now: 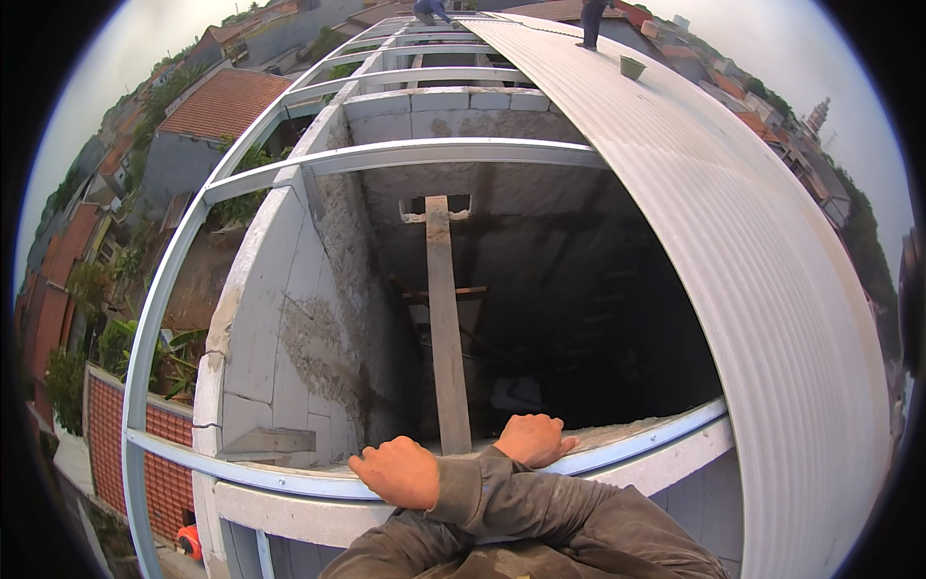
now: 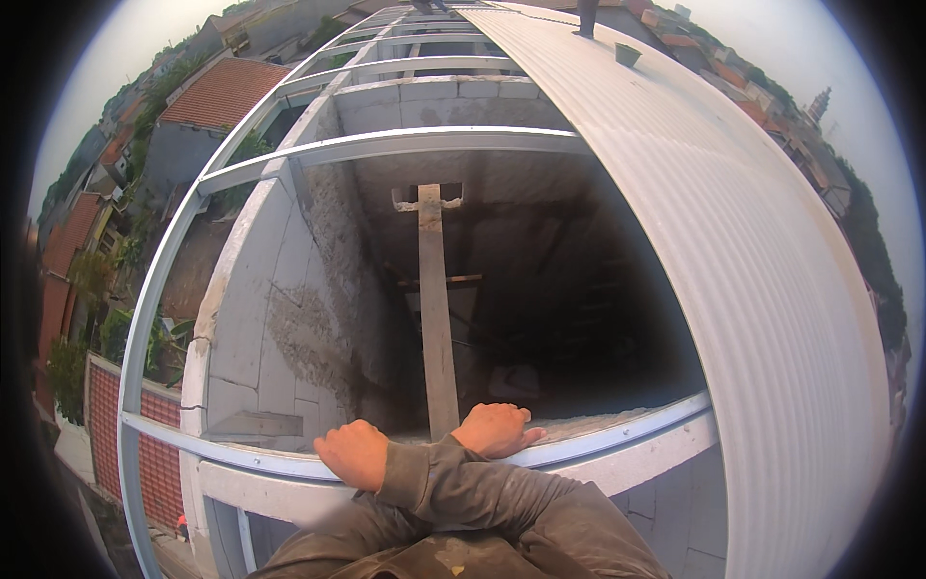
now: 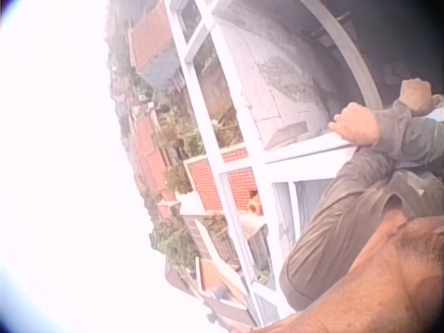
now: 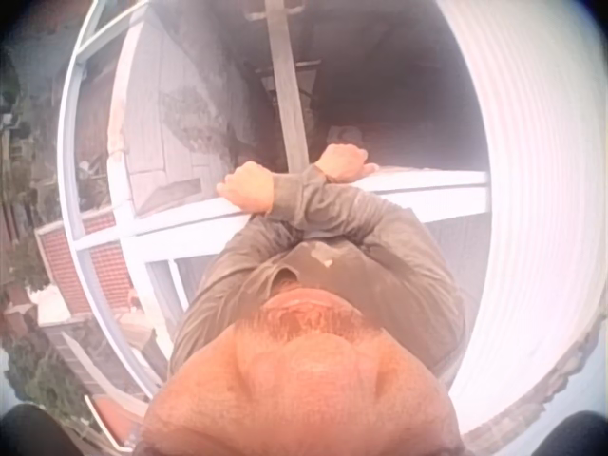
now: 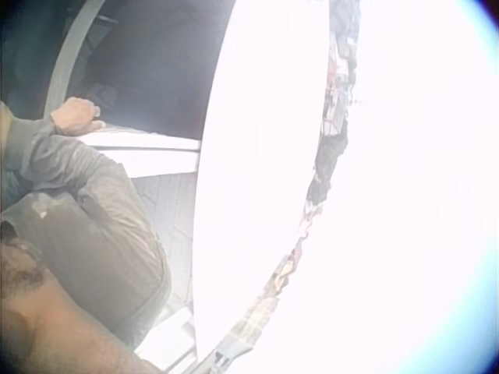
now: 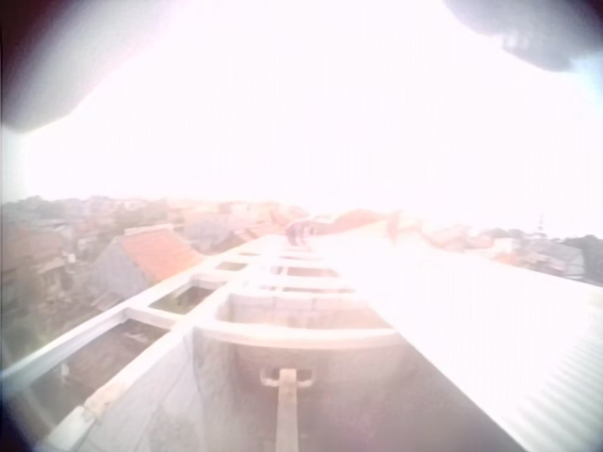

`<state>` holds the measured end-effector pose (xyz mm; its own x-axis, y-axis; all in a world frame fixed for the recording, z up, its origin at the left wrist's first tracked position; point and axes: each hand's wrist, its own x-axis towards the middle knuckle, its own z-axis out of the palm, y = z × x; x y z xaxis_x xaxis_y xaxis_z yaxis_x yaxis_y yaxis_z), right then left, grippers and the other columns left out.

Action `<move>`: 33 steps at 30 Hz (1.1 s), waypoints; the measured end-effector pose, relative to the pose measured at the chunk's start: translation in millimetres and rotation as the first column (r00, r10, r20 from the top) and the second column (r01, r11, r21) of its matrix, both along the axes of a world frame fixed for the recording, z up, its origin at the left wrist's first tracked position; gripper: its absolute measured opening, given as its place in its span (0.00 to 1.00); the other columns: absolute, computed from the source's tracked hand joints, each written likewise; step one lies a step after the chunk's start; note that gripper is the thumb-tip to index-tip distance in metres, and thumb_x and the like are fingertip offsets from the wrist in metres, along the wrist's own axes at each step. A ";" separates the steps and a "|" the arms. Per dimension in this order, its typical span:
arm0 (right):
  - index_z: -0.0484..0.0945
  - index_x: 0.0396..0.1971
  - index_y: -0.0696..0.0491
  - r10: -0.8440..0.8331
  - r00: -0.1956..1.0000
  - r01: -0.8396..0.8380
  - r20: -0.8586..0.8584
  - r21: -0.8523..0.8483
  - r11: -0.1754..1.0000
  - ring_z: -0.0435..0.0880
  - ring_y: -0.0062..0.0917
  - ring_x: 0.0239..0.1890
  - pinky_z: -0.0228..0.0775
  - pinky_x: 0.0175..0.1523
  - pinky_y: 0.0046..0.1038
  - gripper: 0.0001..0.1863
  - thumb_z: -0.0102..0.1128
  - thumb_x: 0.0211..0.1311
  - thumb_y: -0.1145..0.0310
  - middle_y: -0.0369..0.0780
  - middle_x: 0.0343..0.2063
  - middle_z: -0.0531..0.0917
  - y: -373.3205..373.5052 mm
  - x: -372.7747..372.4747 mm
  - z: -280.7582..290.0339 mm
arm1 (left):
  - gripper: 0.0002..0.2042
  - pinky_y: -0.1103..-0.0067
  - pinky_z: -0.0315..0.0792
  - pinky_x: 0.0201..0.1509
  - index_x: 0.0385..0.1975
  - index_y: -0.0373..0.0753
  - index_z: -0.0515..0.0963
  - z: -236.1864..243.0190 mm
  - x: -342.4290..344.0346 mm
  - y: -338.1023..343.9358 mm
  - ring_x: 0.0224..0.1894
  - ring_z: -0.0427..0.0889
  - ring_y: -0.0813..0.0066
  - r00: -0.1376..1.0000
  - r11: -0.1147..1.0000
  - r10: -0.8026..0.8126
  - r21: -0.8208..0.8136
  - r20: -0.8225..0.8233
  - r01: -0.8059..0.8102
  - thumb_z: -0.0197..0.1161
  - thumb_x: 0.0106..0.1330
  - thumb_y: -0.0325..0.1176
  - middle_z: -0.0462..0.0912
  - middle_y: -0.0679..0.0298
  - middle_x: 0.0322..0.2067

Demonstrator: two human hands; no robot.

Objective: The person positions and aligns a large white corrugated roof sheet onto a metal frame on a rooftop. They adjust the sheet's position multiple times to fit it over the frame while another worker assists nearby.

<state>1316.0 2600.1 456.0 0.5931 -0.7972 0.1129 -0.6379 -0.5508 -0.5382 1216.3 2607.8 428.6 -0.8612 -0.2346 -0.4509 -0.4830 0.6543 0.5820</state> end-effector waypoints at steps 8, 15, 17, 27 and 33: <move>0.78 0.33 0.57 -0.021 1.000 0.020 0.011 0.007 1.000 0.89 0.42 0.30 0.80 0.32 0.42 0.06 0.61 0.60 0.70 0.46 0.27 0.85 0.1 1.0 -2.7 | 0.30 0.61 0.80 0.56 0.52 0.34 0.82 -3.5 -1.0 1.0 0.55 0.86 0.53 1.000 1.000 0.001 0.004 -0.004 -0.001 0.49 0.79 0.60 0.87 0.50 0.49; 0.79 0.33 0.57 -0.012 1.000 0.011 0.004 0.020 1.000 0.89 0.43 0.30 0.80 0.33 0.42 0.06 0.61 0.60 0.70 0.47 0.27 0.85 0.1 1.2 -0.6 | 0.30 0.60 0.83 0.48 0.49 0.35 0.85 -12.1 0.1 2.4 0.47 0.90 0.55 0.997 0.998 0.009 -0.054 -0.080 -0.014 0.51 0.79 0.60 0.90 0.52 0.41; 0.79 0.34 0.57 -0.007 1.000 0.007 -0.005 0.024 1.000 0.89 0.43 0.30 0.80 0.33 0.42 0.06 0.61 0.60 0.70 0.47 0.27 0.85 0.2 1.2 0.1 | 0.30 0.60 0.83 0.48 0.49 0.35 0.85 -15.1 0.5 3.4 0.47 0.90 0.55 0.996 0.998 0.015 -0.054 -0.090 -0.020 0.51 0.78 0.60 0.90 0.52 0.41; 0.79 0.35 0.57 0.008 1.000 -0.007 -0.007 0.025 1.000 0.89 0.42 0.30 0.79 0.33 0.42 0.07 0.62 0.59 0.71 0.47 0.28 0.85 0.0 0.5 -1.7 | 0.31 0.61 0.80 0.56 0.52 0.35 0.82 -1.7 -0.3 1.5 0.55 0.86 0.54 1.000 1.000 0.009 -0.002 0.004 -0.009 0.49 0.79 0.62 0.87 0.51 0.49; 0.79 0.37 0.58 0.008 1.000 -0.008 0.006 -0.004 1.000 0.89 0.40 0.30 0.79 0.33 0.41 0.09 0.63 0.58 0.71 0.46 0.28 0.84 0.4 -0.6 -4.8 | 0.30 0.62 0.80 0.57 0.53 0.36 0.82 1.5 -1.8 1.7 0.56 0.85 0.54 1.000 1.000 0.008 -0.013 0.005 -0.008 0.50 0.78 0.61 0.87 0.51 0.50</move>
